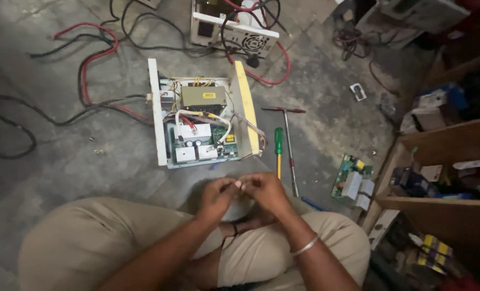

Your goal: The person sits on the floor and uses a screwdriver to remove and install a circuit board into an electronic device. They handle the board, connect wires, and secure it with screws.

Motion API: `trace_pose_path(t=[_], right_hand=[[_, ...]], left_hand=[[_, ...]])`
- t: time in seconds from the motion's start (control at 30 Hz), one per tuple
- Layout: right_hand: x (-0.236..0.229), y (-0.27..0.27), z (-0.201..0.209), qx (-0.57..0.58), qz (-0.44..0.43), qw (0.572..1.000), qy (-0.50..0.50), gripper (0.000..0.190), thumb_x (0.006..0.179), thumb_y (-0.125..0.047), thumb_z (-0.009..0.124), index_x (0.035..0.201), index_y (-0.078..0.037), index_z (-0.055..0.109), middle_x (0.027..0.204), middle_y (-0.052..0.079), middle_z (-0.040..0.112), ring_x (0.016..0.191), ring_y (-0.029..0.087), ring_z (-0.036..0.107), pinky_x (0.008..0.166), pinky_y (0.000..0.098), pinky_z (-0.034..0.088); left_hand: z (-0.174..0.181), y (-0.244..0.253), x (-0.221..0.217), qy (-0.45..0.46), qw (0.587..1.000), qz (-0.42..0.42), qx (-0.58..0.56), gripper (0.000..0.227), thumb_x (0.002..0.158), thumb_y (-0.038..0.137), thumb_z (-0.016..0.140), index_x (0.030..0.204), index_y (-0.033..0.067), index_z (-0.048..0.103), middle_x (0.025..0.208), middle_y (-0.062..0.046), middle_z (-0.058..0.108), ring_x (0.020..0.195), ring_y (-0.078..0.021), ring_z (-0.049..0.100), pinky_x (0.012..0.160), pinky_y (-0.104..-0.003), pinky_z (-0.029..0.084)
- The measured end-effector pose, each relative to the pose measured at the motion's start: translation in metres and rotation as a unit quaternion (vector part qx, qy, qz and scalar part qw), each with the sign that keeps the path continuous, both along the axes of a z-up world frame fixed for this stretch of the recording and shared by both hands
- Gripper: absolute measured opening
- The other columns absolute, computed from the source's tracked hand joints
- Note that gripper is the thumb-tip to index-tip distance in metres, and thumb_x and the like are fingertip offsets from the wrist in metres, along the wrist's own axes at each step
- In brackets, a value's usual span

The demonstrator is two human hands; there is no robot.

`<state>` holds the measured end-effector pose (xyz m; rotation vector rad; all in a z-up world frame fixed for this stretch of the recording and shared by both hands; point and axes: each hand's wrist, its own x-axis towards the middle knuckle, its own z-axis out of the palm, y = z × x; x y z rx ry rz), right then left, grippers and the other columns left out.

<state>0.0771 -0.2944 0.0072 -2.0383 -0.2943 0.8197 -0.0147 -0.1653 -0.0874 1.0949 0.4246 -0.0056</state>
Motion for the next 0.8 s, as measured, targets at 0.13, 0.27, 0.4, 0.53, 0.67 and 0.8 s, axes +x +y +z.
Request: trace_pose_path(t=[0.13, 0.27, 0.4, 0.53, 0.67, 0.8], right_hand=[[-0.007, 0.012, 0.002, -0.076, 0.017, 0.992, -0.100, 0.015, 0.084, -0.012, 0.077, 0.097, -0.004, 0.080, 0.083, 0.007, 0.080, 0.073, 0.014, 0.074, 0.069, 0.0290, 0.058], [0.000, 0.010, -0.006, -0.121, -0.012, 0.986, -0.113, 0.013, 0.082, -0.013, 0.079, 0.092, -0.004, 0.079, 0.082, 0.007, 0.080, 0.071, 0.014, 0.075, 0.066, 0.0294, 0.057], [0.010, 0.010, -0.046, -0.080, -0.056, 0.984, -0.148, 0.011, 0.084, -0.009, 0.079, 0.090, -0.001, 0.077, 0.079, 0.008, 0.077, 0.069, 0.017, 0.071, 0.062, 0.0302, 0.055], [0.020, 0.010, -0.110, 0.097, -0.280, 0.954, 0.041, 0.010, 0.085, -0.005, 0.076, 0.093, 0.002, 0.077, 0.081, 0.009, 0.078, 0.070, 0.019, 0.073, 0.062, 0.0297, 0.058], [0.016, 0.021, -0.172, 0.241, -0.447, 0.842, 0.183, 0.012, 0.087, -0.009, 0.074, 0.097, -0.003, 0.072, 0.078, 0.010, 0.074, 0.063, 0.020, 0.069, 0.054, 0.0321, 0.055], [0.004, 0.034, -0.201, 0.236, -0.506, 0.827, 0.068, 0.010, 0.089, -0.006, 0.075, 0.094, 0.003, 0.075, 0.081, 0.011, 0.075, 0.067, 0.021, 0.068, 0.059, 0.0307, 0.056]], left_hand=[[-0.014, 0.003, 0.001, 0.127, 0.987, -0.014, -0.094, 0.018, 0.092, 0.025, 0.071, 0.098, 0.0084, 0.076, 0.082, -0.002, 0.071, 0.072, -0.0092, 0.064, 0.065, -0.025, 0.049], [-0.021, 0.001, 0.013, 0.154, 0.969, 0.000, -0.193, 0.020, 0.093, 0.022, 0.067, 0.099, 0.0049, 0.075, 0.084, -0.003, 0.073, 0.072, -0.0129, 0.065, 0.064, -0.028, 0.050], [-0.031, 0.002, 0.013, 0.156, 0.975, 0.014, -0.160, 0.022, 0.095, 0.023, 0.065, 0.104, 0.0069, 0.076, 0.085, -0.003, 0.071, 0.070, -0.0125, 0.063, 0.062, -0.028, 0.049], [-0.046, -0.003, 0.012, 0.032, 0.985, 0.084, -0.148, 0.023, 0.094, 0.021, 0.059, 0.106, 0.0063, 0.072, 0.090, -0.002, 0.074, 0.075, -0.0104, 0.069, 0.066, -0.026, 0.056], [-0.050, 0.002, 0.015, 0.059, 0.989, 0.112, -0.072, 0.021, 0.097, 0.019, 0.063, 0.108, 0.0041, 0.073, 0.084, -0.003, 0.070, 0.069, -0.0099, 0.063, 0.060, -0.025, 0.050], [-0.035, 0.009, 0.018, 0.072, 0.989, 0.123, -0.043, 0.022, 0.094, 0.017, 0.064, 0.107, 0.0022, 0.074, 0.085, -0.003, 0.071, 0.067, -0.0102, 0.059, 0.059, -0.025, 0.048]])
